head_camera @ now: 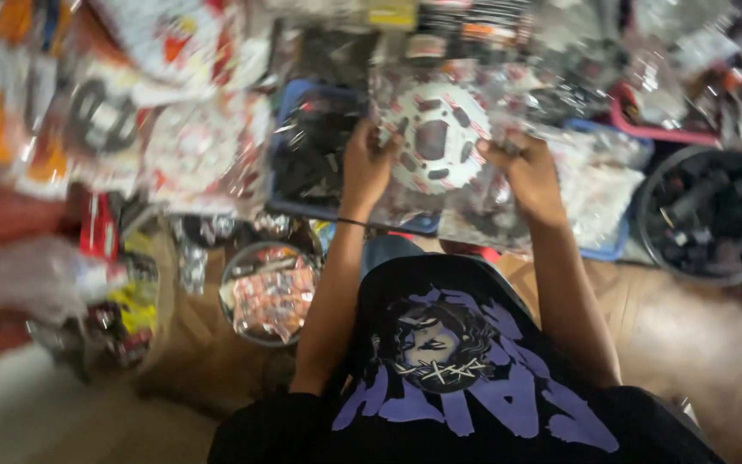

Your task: The person sorts through various packaged motorcycle sprockets in a cluttered storage area. They pick up individual packages, briefly hold them up, and place them into a blue plastic bin or onto a pile on the floor.

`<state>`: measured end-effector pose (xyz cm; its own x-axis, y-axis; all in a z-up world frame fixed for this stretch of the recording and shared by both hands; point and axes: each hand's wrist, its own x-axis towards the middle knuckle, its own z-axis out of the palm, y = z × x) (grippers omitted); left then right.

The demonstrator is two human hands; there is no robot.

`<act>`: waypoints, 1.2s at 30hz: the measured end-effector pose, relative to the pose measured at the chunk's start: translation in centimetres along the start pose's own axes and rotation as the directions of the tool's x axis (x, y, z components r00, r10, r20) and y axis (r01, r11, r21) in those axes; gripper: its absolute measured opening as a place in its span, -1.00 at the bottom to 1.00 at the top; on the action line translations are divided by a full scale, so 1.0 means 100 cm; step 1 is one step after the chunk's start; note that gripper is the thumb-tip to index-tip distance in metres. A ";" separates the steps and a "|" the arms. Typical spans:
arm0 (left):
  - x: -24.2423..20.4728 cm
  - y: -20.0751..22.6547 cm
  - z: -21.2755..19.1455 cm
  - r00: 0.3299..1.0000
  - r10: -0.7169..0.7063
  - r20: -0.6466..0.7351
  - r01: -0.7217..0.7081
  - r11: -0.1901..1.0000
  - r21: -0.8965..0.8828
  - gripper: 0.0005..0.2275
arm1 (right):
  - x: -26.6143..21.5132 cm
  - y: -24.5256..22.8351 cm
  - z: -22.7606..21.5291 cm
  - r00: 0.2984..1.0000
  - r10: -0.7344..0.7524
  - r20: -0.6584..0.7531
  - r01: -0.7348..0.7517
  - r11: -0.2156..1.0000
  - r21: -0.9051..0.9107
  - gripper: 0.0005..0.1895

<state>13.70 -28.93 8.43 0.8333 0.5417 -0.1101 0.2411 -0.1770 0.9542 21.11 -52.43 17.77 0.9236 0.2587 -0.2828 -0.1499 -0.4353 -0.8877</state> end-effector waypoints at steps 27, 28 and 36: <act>-0.049 0.025 0.096 0.941 0.094 0.326 -0.218 0.904 0.367 -0.65 | 0.021 0.122 -0.063 0.987 0.155 -0.037 -0.113 0.517 -0.848 -0.56; -0.048 0.028 0.094 0.922 0.109 0.372 -0.231 0.924 0.303 -0.65 | 0.025 0.113 -0.060 0.991 0.133 0.005 -0.065 0.518 -0.853 -0.56; -0.037 -0.017 0.038 0.937 0.287 0.200 -0.331 0.913 0.240 -0.80 | 0.031 -0.018 0.073 0.938 0.009 0.348 0.263 0.636 -0.725 -0.43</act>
<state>12.14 -33.74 6.19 0.9494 0.2921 0.1154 0.0634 -0.5381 0.8405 21.66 -44.53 15.79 0.7419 0.5387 -0.3992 0.4034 -0.8342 -0.3759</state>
